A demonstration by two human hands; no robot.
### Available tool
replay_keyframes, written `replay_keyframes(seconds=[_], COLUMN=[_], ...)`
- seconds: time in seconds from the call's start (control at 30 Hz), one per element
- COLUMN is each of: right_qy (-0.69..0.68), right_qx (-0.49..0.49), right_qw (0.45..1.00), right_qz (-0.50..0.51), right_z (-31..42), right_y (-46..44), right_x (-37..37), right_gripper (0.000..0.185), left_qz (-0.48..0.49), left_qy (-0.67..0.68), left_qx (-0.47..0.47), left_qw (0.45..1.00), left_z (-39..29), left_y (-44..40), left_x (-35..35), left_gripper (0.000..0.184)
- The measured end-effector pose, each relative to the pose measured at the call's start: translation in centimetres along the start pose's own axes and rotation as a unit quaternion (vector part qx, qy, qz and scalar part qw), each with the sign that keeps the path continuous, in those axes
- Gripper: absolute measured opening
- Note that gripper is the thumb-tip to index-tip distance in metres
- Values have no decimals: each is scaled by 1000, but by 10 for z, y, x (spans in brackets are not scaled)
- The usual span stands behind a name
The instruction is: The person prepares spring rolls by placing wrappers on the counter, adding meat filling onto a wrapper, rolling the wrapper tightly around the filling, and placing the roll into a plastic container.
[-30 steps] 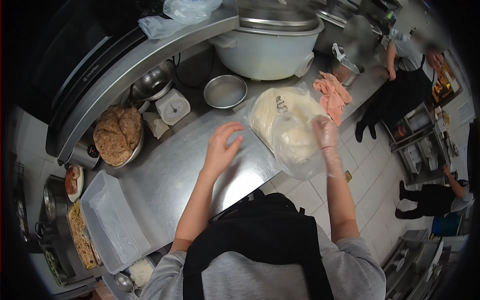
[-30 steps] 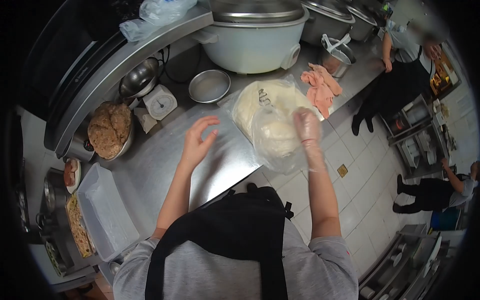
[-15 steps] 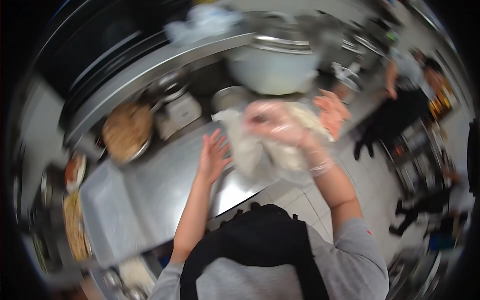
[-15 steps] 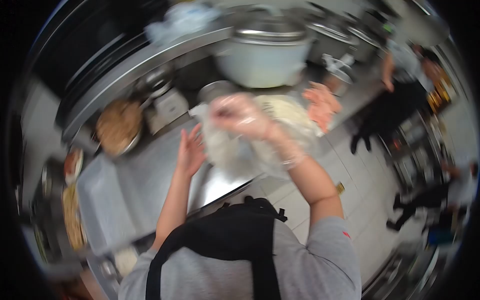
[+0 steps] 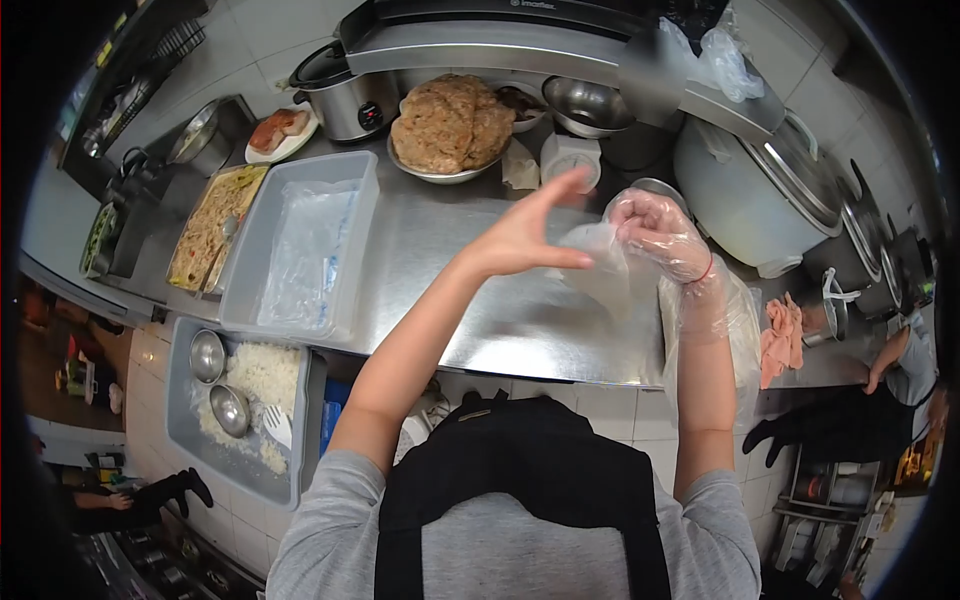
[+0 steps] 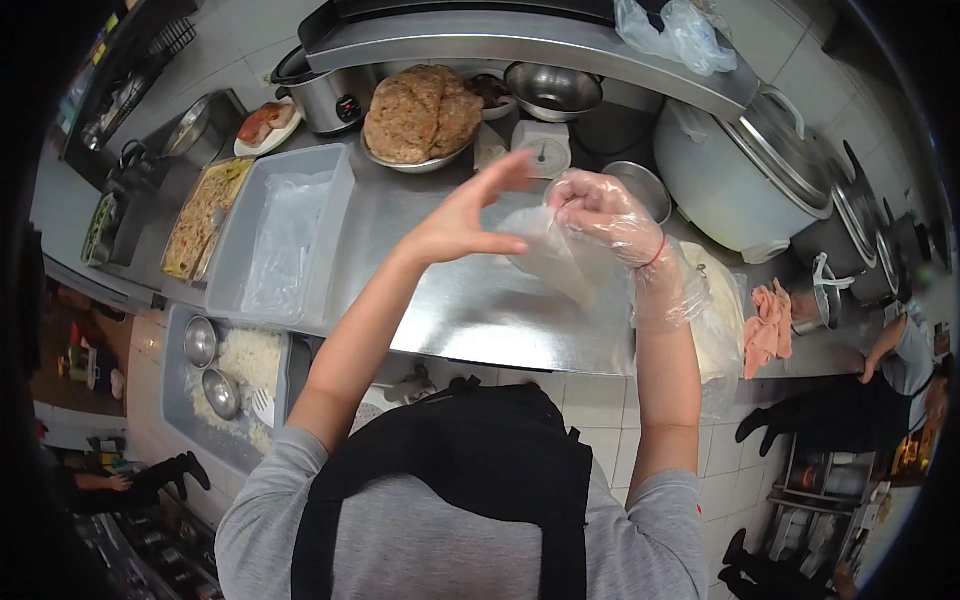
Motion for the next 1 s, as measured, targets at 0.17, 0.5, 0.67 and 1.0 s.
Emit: replay_keyframes(seconds=[0.17,0.5,0.67,1.0], right_qy=[118,9,236,474], right_qx=[-67,101,176,223], right_qw=[989,968,906,811], right_qz=[-54,-230,-302,-261], right_z=[39,-117,-226,-228], right_y=[-2,45,31,-34], right_x=[-30,-73,-56,-22], right_gripper=[16,26,32,19], left_qz=[124,-97,-176,-157], left_qy=[139,126,60,-101], left_qx=[-174,-409,-450,-365], left_qw=[967,899,873,912], left_z=[30,163,177,180], left_y=[-32,154,200,186], left_x=[59,-37,-66,-80], left_gripper=[42,34,43,53])
Point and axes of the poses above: each hand's wrist, its own y-axis away from the middle knuckle, its own x-axis out of the palm, z = x × y, the point moved 8 cm from there along -y, towards the middle knuckle, and after that the axes turned 9 degrees about x, right-handed, at the moved point
